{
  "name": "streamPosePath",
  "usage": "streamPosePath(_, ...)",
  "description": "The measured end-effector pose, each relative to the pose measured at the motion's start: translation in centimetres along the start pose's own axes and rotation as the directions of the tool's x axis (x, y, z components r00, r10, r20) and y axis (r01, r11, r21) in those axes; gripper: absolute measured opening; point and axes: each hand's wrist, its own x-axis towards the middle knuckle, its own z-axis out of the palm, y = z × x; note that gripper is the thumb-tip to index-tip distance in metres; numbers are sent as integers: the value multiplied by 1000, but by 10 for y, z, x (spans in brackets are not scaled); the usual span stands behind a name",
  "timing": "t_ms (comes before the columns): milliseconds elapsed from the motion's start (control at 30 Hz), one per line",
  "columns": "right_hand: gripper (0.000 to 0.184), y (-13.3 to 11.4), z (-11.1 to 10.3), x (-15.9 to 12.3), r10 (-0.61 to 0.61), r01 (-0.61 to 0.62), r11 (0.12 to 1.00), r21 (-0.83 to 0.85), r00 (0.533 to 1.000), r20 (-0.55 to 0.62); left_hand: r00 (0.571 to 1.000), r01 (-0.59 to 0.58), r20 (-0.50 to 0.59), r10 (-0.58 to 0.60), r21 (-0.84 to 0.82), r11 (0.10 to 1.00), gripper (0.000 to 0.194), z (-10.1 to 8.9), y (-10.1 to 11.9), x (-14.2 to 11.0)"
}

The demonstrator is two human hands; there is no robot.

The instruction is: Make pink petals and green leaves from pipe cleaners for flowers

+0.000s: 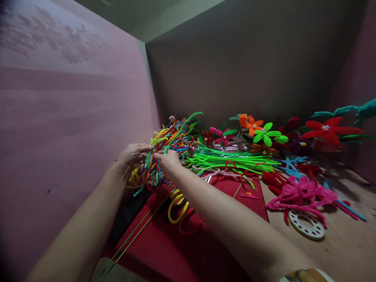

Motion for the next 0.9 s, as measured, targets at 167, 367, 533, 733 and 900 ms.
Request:
streamPosePath(167, 13, 14, 9, 9, 20, -20, 999, -30, 1000, 12, 997, -37, 69, 43, -84, 996, 22, 12, 1, -10)
streamPosePath(367, 15, 5, -13, -9, 30, -41, 997, 61, 984, 175, 983, -161, 98, 154, 71, 984, 28, 8, -25, 3)
streamPosePath(533, 7, -6, -41, -38, 68, -165, 968, 188, 898, 435, 993, -120, 32, 116, 139, 983, 30, 1, -49, 18)
streamPosePath(733, 8, -17, -73, -79, 66, -160, 979, 128, 838, 542, 994, -107, 33, 102, 173, 979, 31, 2, -50, 18)
streamPosePath(900, 11, -45, -94, -104, -27, -28, 985, 173, 951, 307, 987, -137, -48, 153, 251, 958, 32, 1, -39, 16)
